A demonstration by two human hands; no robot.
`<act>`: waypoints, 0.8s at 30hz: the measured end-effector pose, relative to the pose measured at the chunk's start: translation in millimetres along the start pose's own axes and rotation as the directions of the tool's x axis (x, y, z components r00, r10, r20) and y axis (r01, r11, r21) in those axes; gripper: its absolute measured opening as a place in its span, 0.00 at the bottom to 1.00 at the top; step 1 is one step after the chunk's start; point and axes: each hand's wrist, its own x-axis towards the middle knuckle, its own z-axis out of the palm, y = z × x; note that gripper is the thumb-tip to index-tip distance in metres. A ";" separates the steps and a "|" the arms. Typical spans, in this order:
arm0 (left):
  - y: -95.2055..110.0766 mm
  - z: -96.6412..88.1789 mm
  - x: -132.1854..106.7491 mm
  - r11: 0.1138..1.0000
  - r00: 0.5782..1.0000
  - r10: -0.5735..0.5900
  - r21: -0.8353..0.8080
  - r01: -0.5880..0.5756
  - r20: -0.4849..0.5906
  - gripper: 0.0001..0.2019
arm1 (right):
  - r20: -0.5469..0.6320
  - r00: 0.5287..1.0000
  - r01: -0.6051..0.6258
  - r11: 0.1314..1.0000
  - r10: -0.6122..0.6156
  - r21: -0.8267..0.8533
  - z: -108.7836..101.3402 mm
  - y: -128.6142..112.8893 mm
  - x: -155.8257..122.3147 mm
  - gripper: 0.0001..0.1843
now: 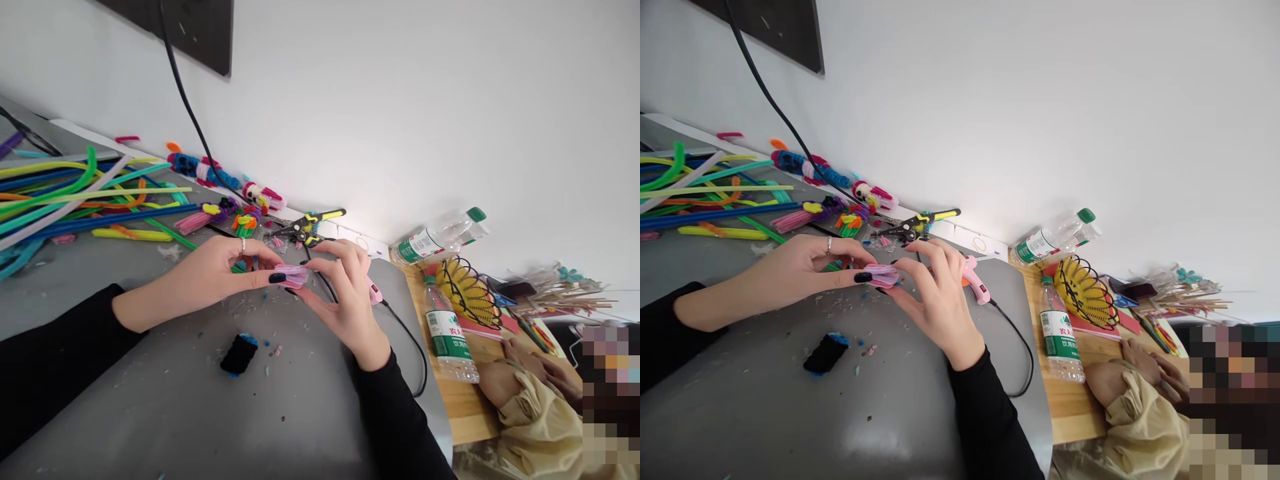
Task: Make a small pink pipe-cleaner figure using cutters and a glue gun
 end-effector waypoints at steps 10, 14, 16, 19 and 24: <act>-1.1 0.1 -0.3 1.000 1.000 0.003 0.001 -0.003 0.009 0.19 | -0.019 1.000 0.007 0.996 -0.005 0.085 0.0 0.1 0.4 0.08; -1.2 -0.4 -0.6 1.000 1.000 -0.002 -0.011 0.002 0.021 0.19 | -0.039 0.999 -0.011 0.991 0.016 0.133 -0.3 -1.6 0.6 0.08; -0.2 -0.2 -0.7 1.000 1.000 0.000 -0.021 0.001 0.028 0.19 | -0.052 0.999 -0.001 0.989 0.009 0.149 -0.7 -2.5 1.2 0.09; 0.9 0.0 -0.5 0.999 0.999 -0.006 -0.039 0.008 0.044 0.19 | -0.063 0.998 0.014 0.987 -0.004 0.161 -1.0 -3.0 2.1 0.09; -1.0 0.2 0.8 0.997 0.997 -0.017 -0.070 0.022 0.069 0.22 | -0.076 0.997 0.032 0.986 -0.019 0.166 -0.2 -2.6 2.4 0.09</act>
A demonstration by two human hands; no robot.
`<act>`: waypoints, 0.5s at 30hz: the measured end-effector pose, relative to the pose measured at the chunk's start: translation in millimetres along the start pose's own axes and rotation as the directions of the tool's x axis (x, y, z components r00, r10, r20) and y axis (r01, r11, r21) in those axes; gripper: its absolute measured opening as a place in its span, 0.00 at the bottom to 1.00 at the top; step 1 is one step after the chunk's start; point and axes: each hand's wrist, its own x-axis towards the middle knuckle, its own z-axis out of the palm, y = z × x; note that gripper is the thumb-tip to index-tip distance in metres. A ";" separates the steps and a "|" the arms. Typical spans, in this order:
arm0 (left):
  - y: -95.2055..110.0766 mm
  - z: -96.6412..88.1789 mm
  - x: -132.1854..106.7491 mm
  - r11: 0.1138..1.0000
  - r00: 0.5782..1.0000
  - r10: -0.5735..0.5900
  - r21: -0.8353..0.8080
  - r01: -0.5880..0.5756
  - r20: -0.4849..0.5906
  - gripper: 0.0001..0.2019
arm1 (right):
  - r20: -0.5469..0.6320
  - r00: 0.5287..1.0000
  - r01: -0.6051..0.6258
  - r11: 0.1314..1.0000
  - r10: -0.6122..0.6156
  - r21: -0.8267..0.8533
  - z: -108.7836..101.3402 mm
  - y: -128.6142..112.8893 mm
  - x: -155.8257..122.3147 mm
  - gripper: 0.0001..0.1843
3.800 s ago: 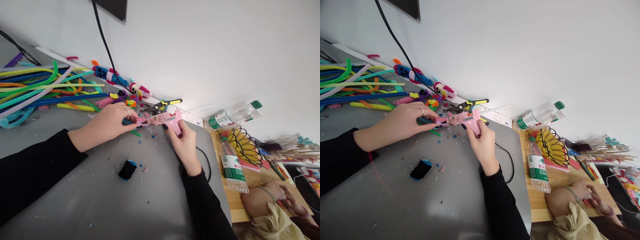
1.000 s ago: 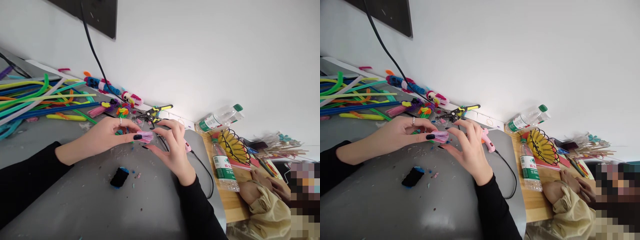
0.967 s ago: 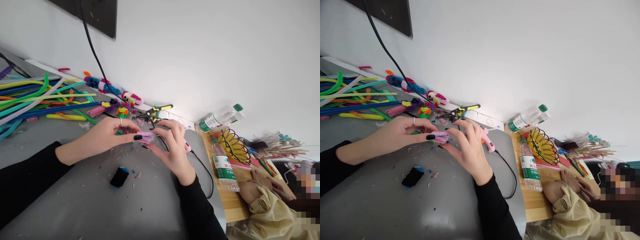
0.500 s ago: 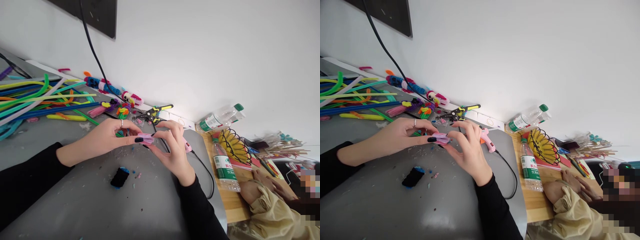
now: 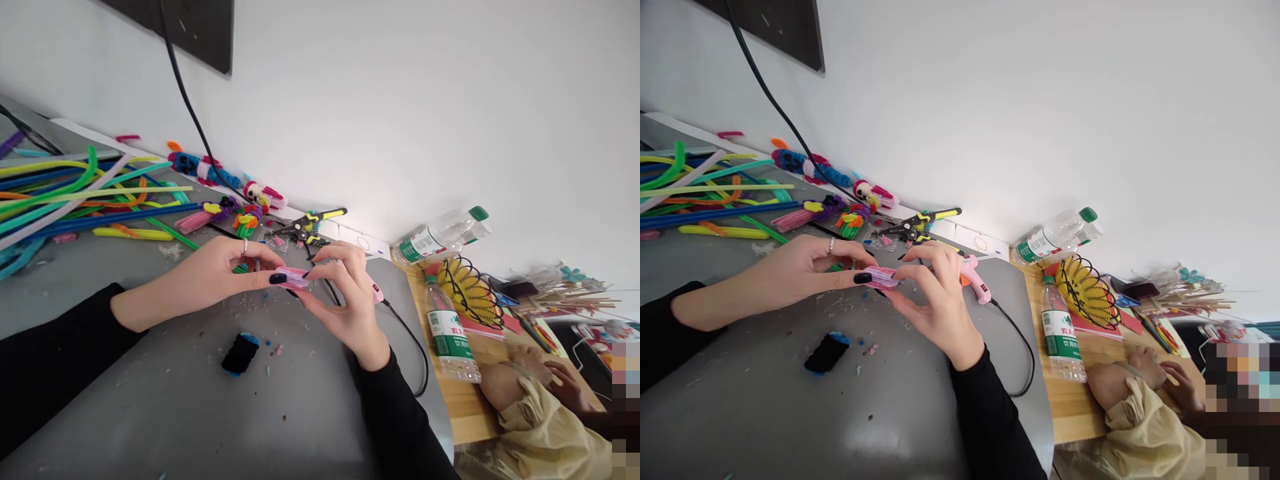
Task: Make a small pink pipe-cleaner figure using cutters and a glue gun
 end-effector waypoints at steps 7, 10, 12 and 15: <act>-2.2 0.2 -1.1 0.997 1.000 0.011 -0.082 -0.012 -0.003 0.17 | -0.021 1.000 -0.001 1.000 0.002 0.030 1.3 -0.7 0.2 0.09; -2.7 -0.9 -0.8 0.996 1.000 -0.004 -0.088 0.005 0.008 0.18 | -0.029 1.000 -0.010 0.998 0.012 0.055 1.6 -1.9 0.4 0.09; -2.4 -1.6 0.1 0.996 1.000 -0.019 -0.092 0.019 -0.002 0.21 | -0.036 0.999 -0.023 0.997 0.026 0.077 2.0 -3.1 0.3 0.09; 0.4 -1.3 1.3 0.995 1.000 -0.021 -0.103 0.020 -0.008 0.24 | -0.055 0.998 -0.038 0.994 0.043 0.101 2.8 -5.3 -0.3 0.08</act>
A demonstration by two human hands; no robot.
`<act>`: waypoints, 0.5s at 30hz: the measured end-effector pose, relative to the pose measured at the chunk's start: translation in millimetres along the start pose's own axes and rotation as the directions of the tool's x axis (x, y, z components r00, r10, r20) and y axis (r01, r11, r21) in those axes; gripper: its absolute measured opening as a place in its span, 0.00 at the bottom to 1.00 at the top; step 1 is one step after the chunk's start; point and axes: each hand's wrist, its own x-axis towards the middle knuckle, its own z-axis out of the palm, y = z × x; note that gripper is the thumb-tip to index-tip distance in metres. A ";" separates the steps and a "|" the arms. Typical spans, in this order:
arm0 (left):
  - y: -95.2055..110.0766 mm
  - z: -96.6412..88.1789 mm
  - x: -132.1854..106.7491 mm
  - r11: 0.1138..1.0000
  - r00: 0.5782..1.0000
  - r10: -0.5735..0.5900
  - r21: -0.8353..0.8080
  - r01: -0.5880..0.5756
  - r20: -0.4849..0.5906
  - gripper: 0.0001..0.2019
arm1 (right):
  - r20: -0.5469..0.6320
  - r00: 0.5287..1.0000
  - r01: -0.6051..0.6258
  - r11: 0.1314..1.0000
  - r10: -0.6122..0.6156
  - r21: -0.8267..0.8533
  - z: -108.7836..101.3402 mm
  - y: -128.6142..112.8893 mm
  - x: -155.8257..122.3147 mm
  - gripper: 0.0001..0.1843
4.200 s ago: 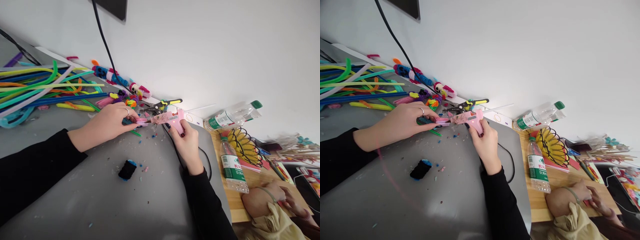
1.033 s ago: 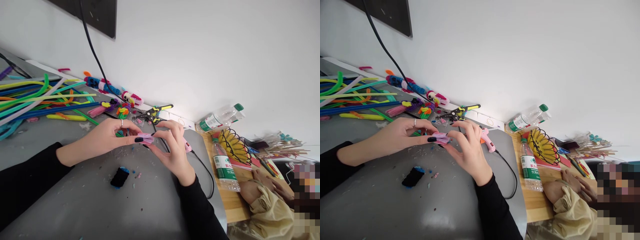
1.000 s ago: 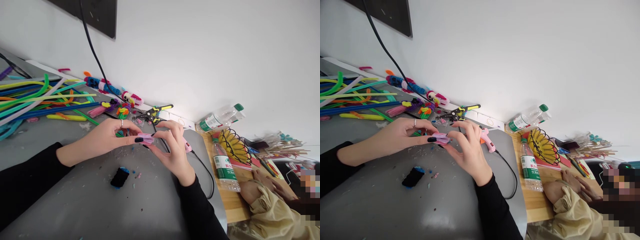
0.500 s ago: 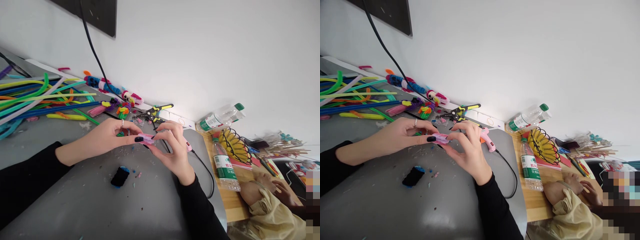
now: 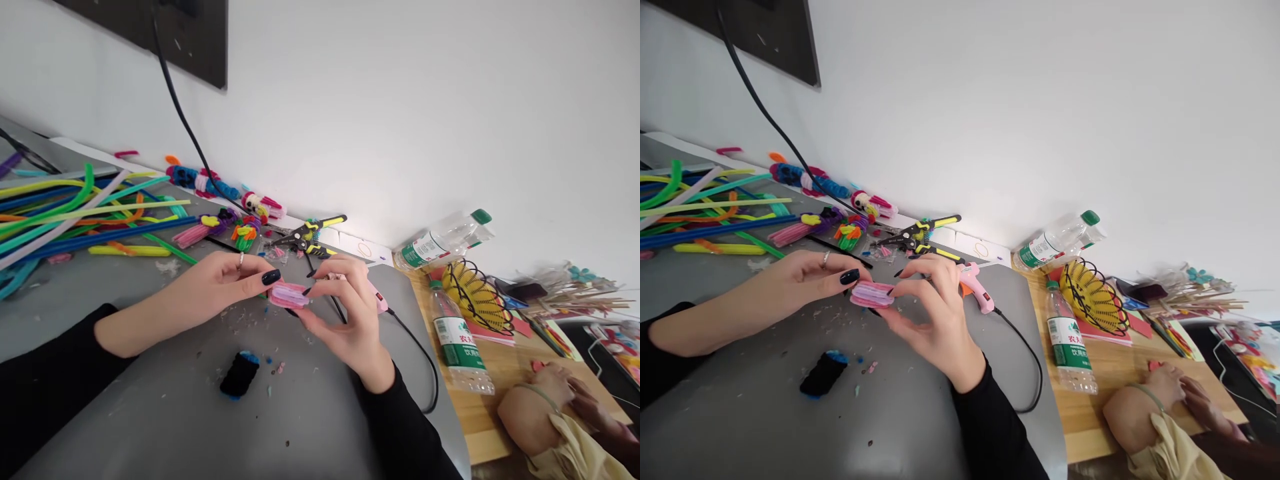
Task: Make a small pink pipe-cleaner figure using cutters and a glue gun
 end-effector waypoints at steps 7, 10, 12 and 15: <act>-2.7 5.7 -4.0 0.990 0.996 0.081 -0.117 -0.084 -0.029 0.15 | -0.015 0.999 -0.045 0.998 0.045 0.041 2.6 -2.4 -3.4 0.08; -11.0 4.8 -9.5 0.982 0.981 0.185 -0.034 -0.187 -0.065 0.12 | -0.005 0.998 -0.060 0.997 0.060 0.050 2.6 -1.8 -4.1 0.07; -13.7 3.0 -13.0 0.943 0.941 0.318 0.134 -0.303 -0.111 0.13 | 0.011 0.998 -0.070 0.996 0.069 0.049 1.9 -1.4 -4.1 0.07; -11.4 0.7 -15.4 0.827 0.860 0.502 0.342 -0.446 -0.094 0.13 | 0.029 0.995 -0.094 0.994 0.092 0.064 0.8 -1.3 -4.3 0.07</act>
